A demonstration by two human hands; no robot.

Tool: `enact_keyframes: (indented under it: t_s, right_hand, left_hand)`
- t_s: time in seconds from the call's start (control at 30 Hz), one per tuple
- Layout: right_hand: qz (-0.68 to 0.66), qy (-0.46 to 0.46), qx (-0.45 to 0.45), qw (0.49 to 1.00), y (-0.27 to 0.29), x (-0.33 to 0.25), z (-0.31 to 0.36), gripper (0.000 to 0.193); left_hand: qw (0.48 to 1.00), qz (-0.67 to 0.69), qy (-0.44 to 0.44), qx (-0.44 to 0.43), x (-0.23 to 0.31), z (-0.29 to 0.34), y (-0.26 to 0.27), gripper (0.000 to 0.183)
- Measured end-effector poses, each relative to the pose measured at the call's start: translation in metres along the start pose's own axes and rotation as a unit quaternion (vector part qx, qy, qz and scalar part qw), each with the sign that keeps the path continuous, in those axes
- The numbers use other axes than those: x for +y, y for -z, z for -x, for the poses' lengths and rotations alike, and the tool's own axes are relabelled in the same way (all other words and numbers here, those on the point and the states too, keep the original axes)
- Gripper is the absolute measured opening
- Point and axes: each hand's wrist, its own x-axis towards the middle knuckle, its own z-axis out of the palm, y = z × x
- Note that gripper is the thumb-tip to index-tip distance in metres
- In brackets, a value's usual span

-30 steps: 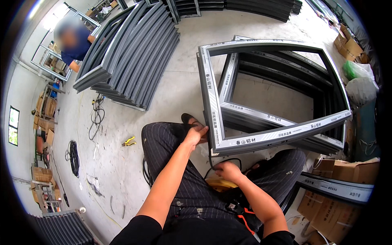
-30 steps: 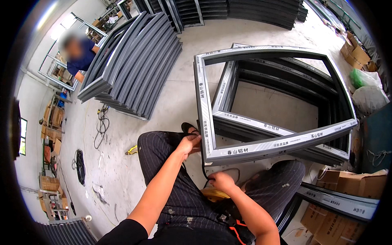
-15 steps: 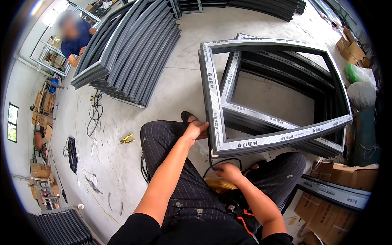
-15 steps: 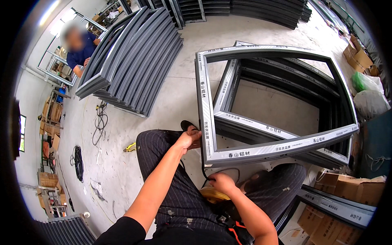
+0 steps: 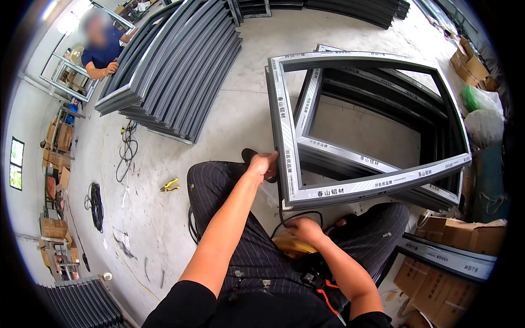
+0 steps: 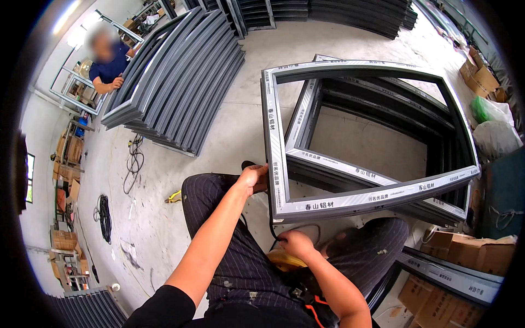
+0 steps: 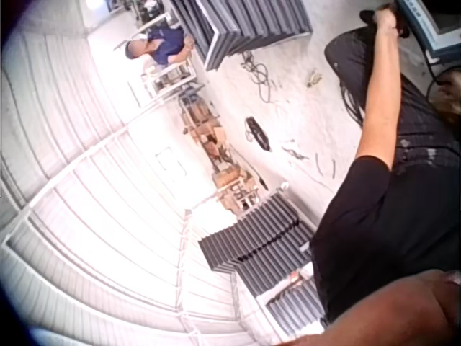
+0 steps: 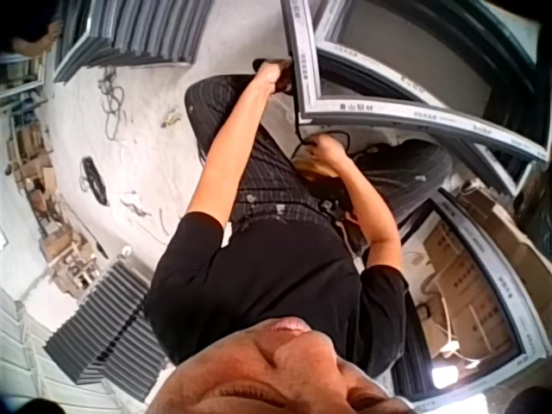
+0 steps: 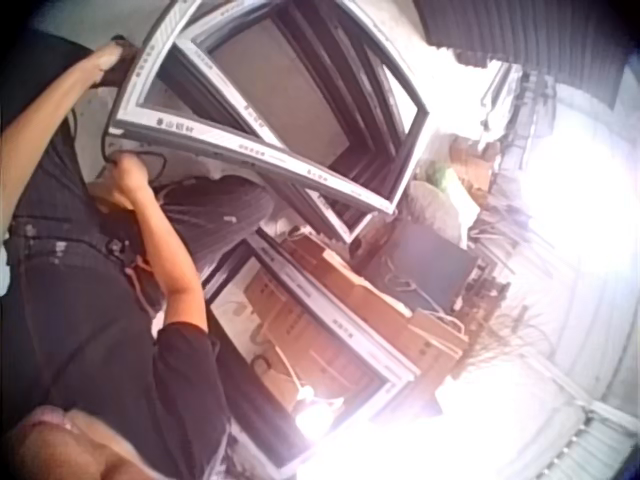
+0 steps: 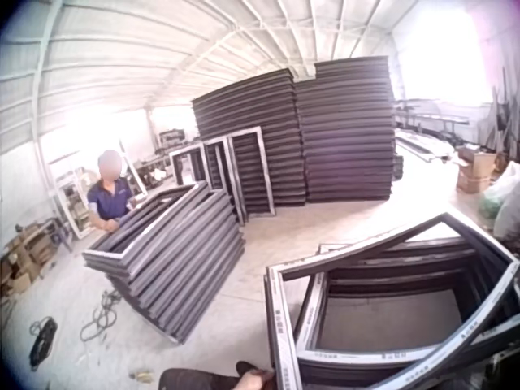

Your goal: The person installs rubber weatherstripping into the channels of aluminum window frames. They press the rubber seal into the frame by hand and trim the excess with a pair of side cutters.

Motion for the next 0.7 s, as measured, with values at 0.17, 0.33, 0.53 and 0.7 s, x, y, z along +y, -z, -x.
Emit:
enact_keyframes:
  t_s: [0.17,0.33,0.53,0.7]
  right_hand:
    - [0.045,-0.016,0.010,0.999,0.010,-0.012,0.003,0.029]
    - [0.046,-0.014,0.106,0.993,0.021,-0.023,0.014,0.031]
    - [0.084,0.023,0.161,0.983,0.031,-0.031,0.016,0.028]
    - [0.030,0.006,0.151,0.988,0.046,-0.033,0.015,0.025]
  left_hand:
    - [0.998,0.047,0.029,0.025,0.012,-0.001,-0.009,0.036]
    - [0.995,0.076,0.002,0.058,0.014,-0.002,-0.022,0.031]
    - [0.995,0.077,-0.032,0.059,-0.001,-0.002,-0.020,0.031]
    - [0.989,-0.010,-0.060,0.133,-0.024,0.000,-0.023,0.032]
